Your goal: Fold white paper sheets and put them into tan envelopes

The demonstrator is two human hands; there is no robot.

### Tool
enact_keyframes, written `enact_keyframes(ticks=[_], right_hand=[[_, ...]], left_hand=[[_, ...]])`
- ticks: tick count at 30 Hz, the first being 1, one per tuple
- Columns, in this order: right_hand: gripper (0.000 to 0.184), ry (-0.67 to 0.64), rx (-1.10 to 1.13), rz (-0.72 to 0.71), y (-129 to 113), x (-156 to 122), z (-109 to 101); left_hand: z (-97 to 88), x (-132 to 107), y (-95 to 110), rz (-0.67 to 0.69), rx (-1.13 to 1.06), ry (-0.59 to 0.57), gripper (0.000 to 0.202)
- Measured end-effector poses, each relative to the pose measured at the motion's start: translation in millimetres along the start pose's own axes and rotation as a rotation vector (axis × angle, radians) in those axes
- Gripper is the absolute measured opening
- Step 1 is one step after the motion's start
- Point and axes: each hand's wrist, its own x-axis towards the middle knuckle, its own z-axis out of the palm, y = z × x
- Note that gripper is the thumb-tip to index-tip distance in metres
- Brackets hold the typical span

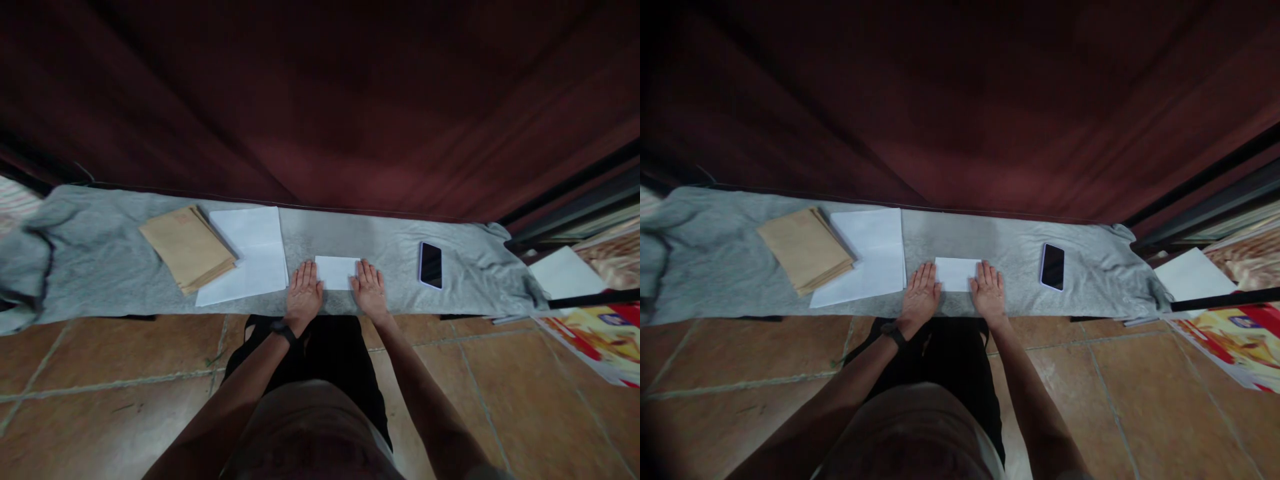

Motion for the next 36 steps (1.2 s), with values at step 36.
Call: enact_keyframes(ticks=[36], right_hand=[[0.026,-0.065,0.959,0.409,1.1,28.7,-15.2]], left_hand=[[-14.2,-1.6,14.7,0.022,0.022,-0.051,0.061]])
